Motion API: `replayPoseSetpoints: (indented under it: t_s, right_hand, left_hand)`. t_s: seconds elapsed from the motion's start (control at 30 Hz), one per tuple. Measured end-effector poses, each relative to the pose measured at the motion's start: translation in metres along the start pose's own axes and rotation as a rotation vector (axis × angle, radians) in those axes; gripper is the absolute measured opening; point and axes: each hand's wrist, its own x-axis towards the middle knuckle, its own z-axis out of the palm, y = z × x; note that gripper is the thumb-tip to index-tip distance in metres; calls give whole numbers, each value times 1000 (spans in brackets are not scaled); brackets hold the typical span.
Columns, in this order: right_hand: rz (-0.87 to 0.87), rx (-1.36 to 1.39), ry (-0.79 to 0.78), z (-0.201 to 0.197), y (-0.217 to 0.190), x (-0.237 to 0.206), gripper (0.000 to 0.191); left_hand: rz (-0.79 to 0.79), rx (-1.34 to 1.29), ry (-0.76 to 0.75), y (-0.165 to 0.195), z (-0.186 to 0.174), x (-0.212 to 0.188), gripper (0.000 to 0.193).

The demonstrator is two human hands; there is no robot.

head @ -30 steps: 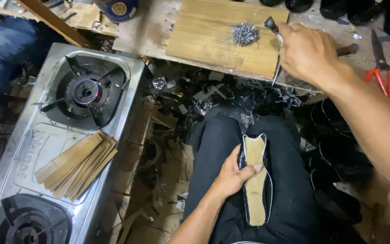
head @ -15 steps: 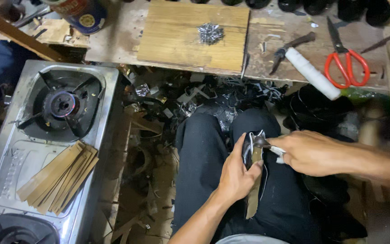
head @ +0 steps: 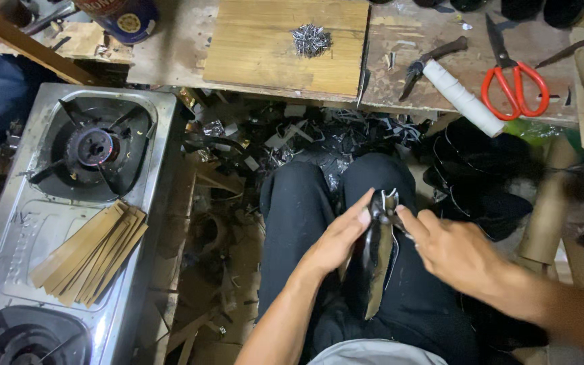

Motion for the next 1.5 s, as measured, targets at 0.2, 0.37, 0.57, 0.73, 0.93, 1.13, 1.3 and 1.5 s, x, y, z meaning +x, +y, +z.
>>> replayPoseSetpoints:
  t_s: [0.2, 0.37, 0.57, 0.73, 0.93, 1.13, 1.3, 1.5]
  right_hand:
    - [67, 564, 319, 33, -1, -11, 47]
    - [403, 796, -429, -8, 35, 4, 23]
    - [-16, 120, -381, -49, 39, 10, 58]
    - [-42, -40, -211, -36, 16, 2, 72]
    - [28, 269, 165, 19, -8, -10, 69]
    - [204, 709, -164, 12, 26, -10, 42]
    - [20, 169, -326, -28, 44, -12, 63]
    - [54, -26, -31, -11, 0, -12, 68]
  left_hand:
    - [78, 429, 137, 8, 9, 1, 61]
    - [127, 651, 219, 21, 39, -7, 61]
    - [133, 778, 207, 18, 53, -1, 67]
    - [58, 386, -14, 15, 14, -3, 68]
    - [51, 357, 96, 13, 5, -2, 60]
    - [102, 660, 208, 28, 36, -11, 57]
    - [93, 775, 186, 27, 54, -8, 61]
    - [-34, 306, -11, 26, 13, -6, 66]
